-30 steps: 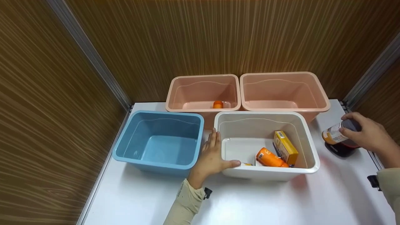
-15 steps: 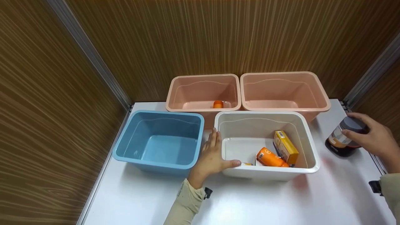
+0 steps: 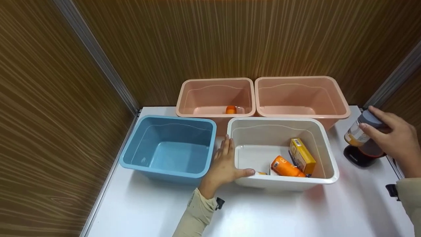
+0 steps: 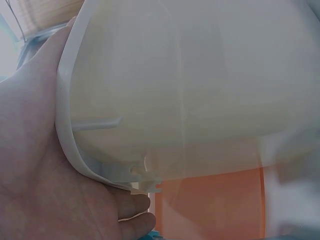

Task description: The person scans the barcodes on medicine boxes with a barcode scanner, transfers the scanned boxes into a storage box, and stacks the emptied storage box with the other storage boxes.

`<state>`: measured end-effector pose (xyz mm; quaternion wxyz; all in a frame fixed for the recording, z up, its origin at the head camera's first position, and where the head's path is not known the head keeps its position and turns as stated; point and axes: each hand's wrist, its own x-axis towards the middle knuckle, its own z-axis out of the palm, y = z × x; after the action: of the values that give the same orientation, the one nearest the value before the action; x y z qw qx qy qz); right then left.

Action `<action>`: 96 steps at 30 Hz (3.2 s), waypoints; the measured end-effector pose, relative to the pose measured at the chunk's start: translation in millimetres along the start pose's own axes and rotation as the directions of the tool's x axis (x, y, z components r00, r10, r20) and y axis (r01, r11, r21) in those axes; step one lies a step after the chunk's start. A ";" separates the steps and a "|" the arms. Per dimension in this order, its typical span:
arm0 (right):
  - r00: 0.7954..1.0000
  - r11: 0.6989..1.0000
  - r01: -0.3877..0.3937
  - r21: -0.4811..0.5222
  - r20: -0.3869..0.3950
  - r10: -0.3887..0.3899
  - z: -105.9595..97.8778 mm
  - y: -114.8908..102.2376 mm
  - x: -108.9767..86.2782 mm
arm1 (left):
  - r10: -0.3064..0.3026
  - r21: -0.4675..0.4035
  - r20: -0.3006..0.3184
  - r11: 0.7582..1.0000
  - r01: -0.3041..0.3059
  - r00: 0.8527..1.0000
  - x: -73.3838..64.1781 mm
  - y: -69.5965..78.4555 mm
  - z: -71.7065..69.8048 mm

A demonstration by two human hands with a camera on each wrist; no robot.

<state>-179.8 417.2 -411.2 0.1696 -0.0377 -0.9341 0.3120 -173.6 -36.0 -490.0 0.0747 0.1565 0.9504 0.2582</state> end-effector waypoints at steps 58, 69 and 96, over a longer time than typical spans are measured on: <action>0.903 0.882 0.304 0.359 0.186 -0.387 186.7 -208.1 104.6 | 0.008 -0.010 -0.025 1.000 -0.008 1.000 -6.4 5.8 6.6; 0.874 0.940 0.276 0.199 0.356 -0.332 211.3 -193.0 100.4 | 0.020 -0.012 0.001 1.000 -0.020 1.000 -6.5 13.4 9.1; 0.874 0.955 0.262 0.140 0.386 -0.296 192.4 -187.6 94.4 | 0.031 0.015 0.004 0.999 -0.031 1.000 -6.5 11.9 10.2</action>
<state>-327.3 173.6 -415.6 0.0185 0.1696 -0.9306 0.3238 -162.1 -23.7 -492.2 0.0713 0.1720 0.9497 0.2516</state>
